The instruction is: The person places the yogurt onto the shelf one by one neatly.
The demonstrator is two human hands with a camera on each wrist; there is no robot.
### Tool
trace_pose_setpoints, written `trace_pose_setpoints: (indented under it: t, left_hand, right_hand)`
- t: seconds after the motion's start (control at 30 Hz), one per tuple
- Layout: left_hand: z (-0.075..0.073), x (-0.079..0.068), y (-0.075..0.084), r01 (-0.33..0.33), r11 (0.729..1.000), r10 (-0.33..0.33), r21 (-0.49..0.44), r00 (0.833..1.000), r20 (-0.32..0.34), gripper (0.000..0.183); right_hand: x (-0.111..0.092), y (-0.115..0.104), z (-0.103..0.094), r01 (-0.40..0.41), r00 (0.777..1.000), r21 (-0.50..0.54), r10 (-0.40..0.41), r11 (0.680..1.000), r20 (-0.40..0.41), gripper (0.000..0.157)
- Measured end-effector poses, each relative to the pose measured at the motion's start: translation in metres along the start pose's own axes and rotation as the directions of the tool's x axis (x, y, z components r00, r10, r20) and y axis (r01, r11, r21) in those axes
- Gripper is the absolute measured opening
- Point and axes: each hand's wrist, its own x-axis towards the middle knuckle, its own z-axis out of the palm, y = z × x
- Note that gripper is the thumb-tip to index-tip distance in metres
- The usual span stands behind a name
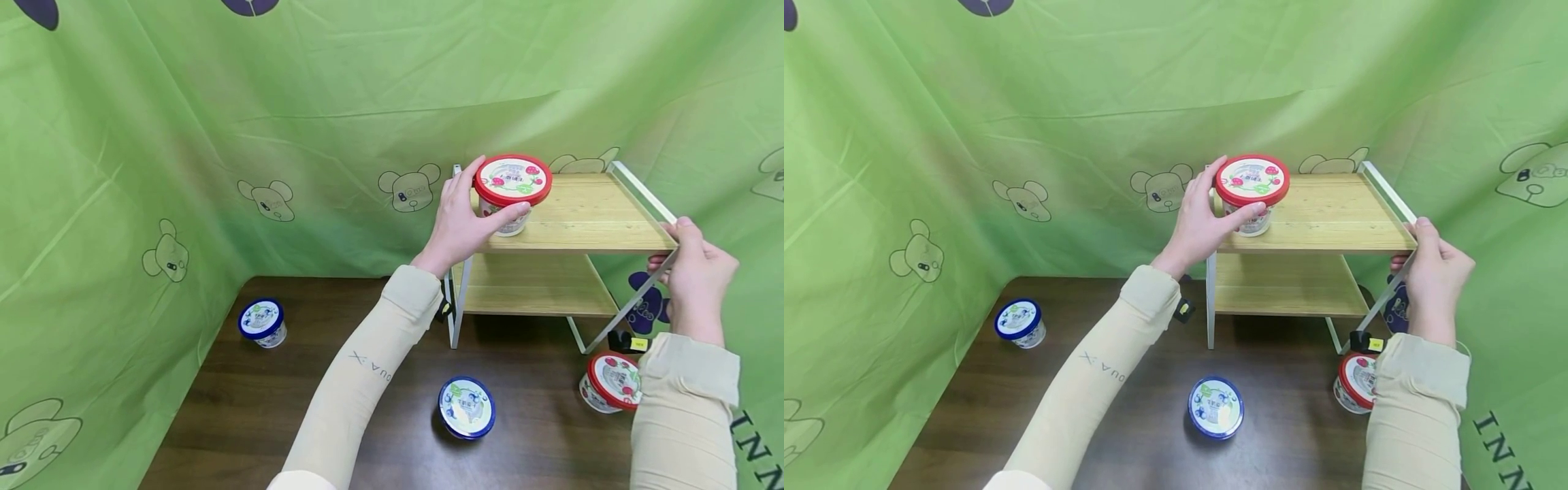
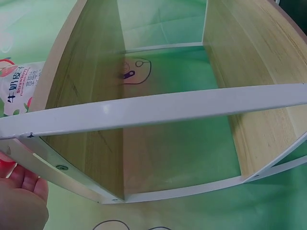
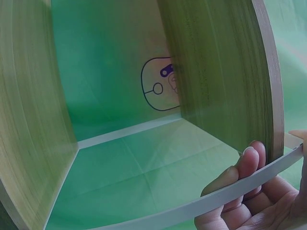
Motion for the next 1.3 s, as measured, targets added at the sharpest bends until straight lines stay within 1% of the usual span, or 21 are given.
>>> trace_pose_setpoints:
  t: [0.2,0.4,0.73,0.87,1.0,1.07,1.13,1.3]
  left_hand:
    - [0.0024,-0.0002,0.0017,0.024,1.000,-0.024,-0.019,1.000,-0.001,0.099]
    - [0.0054,-0.0004,0.0039,0.048,0.997,-0.049,-0.052,0.999,-0.011,0.097]
    - [0.0071,0.0000,0.0034,0.090,0.995,-0.091,-0.050,0.996,-0.017,0.092]
    - [0.0068,0.0001,0.0059,0.098,0.995,-0.098,0.005,0.995,-0.008,0.097]
    - [0.0046,-0.0021,0.0065,0.107,0.992,-0.106,0.070,0.994,-0.020,0.103]
    - [0.0028,-0.0034,0.0057,0.100,0.992,-0.097,0.073,0.995,-0.034,0.104]
    - [0.0011,-0.0044,0.0051,0.083,0.995,-0.081,0.057,0.996,-0.044,0.103]
    - [-0.0025,-0.0054,0.0044,0.041,0.998,-0.039,0.037,0.998,-0.056,0.101]
  right_hand:
    - [-0.0001,-0.0001,0.0009,0.004,1.000,0.040,-0.004,0.999,0.007,0.023]
    - [-0.0023,-0.0012,0.0028,0.010,1.000,0.043,-0.011,0.999,0.003,0.022]
    - [0.0021,0.0015,-0.0002,0.018,1.000,0.025,-0.018,1.000,0.005,0.026]
    - [0.0021,0.0008,-0.0007,0.017,1.000,0.025,-0.017,1.000,0.002,0.026]
    - [0.0015,0.0005,-0.0014,0.016,1.000,0.005,-0.016,1.000,0.001,0.027]
    - [0.0013,0.0005,-0.0020,0.017,1.000,-0.005,-0.017,1.000,-0.002,0.027]
    - [0.0013,0.0003,-0.0023,0.018,1.000,-0.010,-0.018,1.000,-0.004,0.027]
    - [0.0017,-0.0006,-0.0028,0.013,1.000,-0.001,-0.013,1.000,0.002,0.027]
